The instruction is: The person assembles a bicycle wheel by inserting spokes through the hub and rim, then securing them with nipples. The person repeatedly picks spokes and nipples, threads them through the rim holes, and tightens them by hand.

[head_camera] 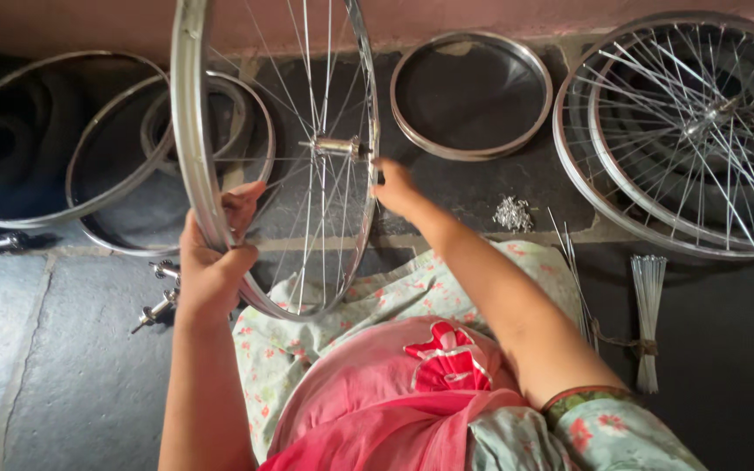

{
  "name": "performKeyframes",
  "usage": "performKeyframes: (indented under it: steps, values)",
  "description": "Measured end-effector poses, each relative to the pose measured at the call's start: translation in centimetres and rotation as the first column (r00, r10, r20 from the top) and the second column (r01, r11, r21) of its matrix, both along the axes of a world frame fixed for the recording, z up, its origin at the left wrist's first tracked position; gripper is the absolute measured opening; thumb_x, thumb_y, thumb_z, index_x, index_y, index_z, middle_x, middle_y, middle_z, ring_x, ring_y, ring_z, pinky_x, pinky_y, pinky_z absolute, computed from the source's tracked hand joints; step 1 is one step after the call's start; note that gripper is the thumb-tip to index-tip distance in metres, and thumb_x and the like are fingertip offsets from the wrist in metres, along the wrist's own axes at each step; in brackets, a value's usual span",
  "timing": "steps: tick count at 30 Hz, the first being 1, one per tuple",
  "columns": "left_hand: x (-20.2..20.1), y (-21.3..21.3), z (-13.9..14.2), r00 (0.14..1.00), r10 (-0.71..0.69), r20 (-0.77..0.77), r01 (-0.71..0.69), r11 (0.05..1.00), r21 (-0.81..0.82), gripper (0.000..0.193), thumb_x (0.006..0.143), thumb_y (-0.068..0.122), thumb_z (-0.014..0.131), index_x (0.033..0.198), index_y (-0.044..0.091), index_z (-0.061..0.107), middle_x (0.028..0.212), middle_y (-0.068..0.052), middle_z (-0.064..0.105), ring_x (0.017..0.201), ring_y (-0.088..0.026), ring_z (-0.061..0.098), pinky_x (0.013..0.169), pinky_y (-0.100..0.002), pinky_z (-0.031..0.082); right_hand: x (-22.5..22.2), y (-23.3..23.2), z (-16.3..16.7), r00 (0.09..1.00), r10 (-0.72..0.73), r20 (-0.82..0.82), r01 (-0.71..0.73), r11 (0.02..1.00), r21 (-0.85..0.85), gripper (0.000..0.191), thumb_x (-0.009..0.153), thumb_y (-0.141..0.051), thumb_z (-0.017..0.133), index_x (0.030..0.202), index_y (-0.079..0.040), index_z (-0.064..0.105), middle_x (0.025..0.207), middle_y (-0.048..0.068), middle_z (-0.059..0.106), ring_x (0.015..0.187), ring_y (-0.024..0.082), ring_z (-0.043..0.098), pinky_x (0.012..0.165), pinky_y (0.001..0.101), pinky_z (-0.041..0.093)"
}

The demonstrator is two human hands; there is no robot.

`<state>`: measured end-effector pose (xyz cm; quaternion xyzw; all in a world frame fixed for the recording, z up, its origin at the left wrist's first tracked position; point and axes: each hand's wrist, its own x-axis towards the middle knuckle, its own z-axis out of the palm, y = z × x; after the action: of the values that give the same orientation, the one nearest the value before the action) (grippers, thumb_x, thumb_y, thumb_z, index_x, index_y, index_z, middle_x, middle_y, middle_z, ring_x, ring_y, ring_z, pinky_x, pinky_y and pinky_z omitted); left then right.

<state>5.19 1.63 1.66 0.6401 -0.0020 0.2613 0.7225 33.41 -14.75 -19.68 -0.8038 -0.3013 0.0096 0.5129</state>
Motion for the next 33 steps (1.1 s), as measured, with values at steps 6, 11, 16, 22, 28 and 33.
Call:
performKeyframes:
  steps: [6, 11, 16, 22, 28, 33]
  values:
    - [0.1, -1.9, -2.3, 0.993, 0.118, 0.021, -0.120, 0.974, 0.190, 0.060, 0.067, -0.013, 0.047, 0.125, -0.001, 0.050, 0.142, -0.021, 0.062, 0.141, -0.031, 0.053, 0.125, -0.043, 0.036, -2.4, -6.9, -4.5, 0.954, -0.045, -0.296, 0.060, 0.997, 0.040, 0.059, 0.078, -0.006, 0.078, 0.134, -0.007, 0.060, 0.134, 0.013, 0.066, 0.115, 0.027, 0.067, 0.093, 0.0376, 0.057]
    - [-1.0, -3.1, -8.2, 0.973, 0.205, 0.103, -0.229, 0.903, 0.364, 0.061, 0.069, -0.008, 0.049, 0.130, 0.000, 0.050, 0.140, -0.018, 0.064, 0.135, -0.025, 0.060, 0.112, -0.035, 0.045, 0.0, -25.1, -4.5, 0.927, -0.330, -0.179, 0.358, 0.920, 0.157, 0.046, 0.086, -0.001, 0.069, 0.132, -0.006, 0.063, 0.125, 0.007, 0.070, 0.098, 0.015, 0.069, 0.080, 0.0292, 0.059]
    - [-1.5, -6.2, -11.8, 0.949, 0.242, 0.204, -0.305, 0.871, 0.386, 0.065, 0.074, -0.003, 0.062, 0.137, 0.000, 0.044, 0.145, -0.018, 0.055, 0.140, -0.029, 0.051, 0.116, -0.038, 0.037, -3.6, -39.7, -4.1, 0.746, -0.646, 0.162, 0.623, 0.591, -0.512, 0.045, 0.094, -0.032, 0.077, 0.130, -0.005, 0.069, 0.121, 0.020, 0.072, 0.111, 0.038, 0.070, 0.097, 0.0452, 0.054]
    - [-0.7, -6.5, -4.4, 0.867, 0.373, 0.329, -0.497, 0.620, 0.607, 0.090, 0.073, 0.002, 0.075, 0.151, 0.006, 0.031, 0.149, -0.020, 0.042, 0.146, -0.033, 0.042, 0.125, -0.042, 0.032, -10.8, -40.1, -6.5, 0.738, -0.531, 0.417, 0.652, 0.399, -0.645, 0.062, 0.074, -0.035, 0.080, 0.127, -0.005, 0.068, 0.131, 0.022, 0.064, 0.115, 0.047, 0.059, 0.096, 0.0525, 0.049]
    - [1.1, -6.0, 1.3, 0.950, 0.311, 0.038, -0.279, 0.782, 0.557, 0.089, 0.076, -0.011, 0.059, 0.158, 0.005, 0.027, 0.145, -0.021, 0.061, 0.138, -0.028, 0.057, 0.114, -0.034, 0.040, -11.7, -38.3, -7.8, 0.637, -0.686, 0.352, 0.670, 0.266, -0.693, 0.031, 0.093, -0.036, 0.074, 0.104, -0.007, 0.074, 0.115, 0.016, 0.066, 0.107, 0.039, 0.063, 0.087, 0.0497, 0.055]
    - [-0.4, -4.1, -0.2, 0.991, 0.133, -0.006, -0.126, 0.952, 0.281, 0.093, 0.074, -0.015, 0.049, 0.158, 0.007, 0.017, 0.140, -0.022, 0.064, 0.133, -0.027, 0.063, 0.088, -0.028, 0.047, -11.8, -38.5, -7.9, 0.577, -0.684, 0.447, 0.766, 0.263, -0.587, 0.024, 0.093, -0.031, 0.074, 0.096, -0.007, 0.071, 0.109, 0.014, 0.066, 0.104, 0.040, 0.063, 0.085, 0.0509, 0.054]
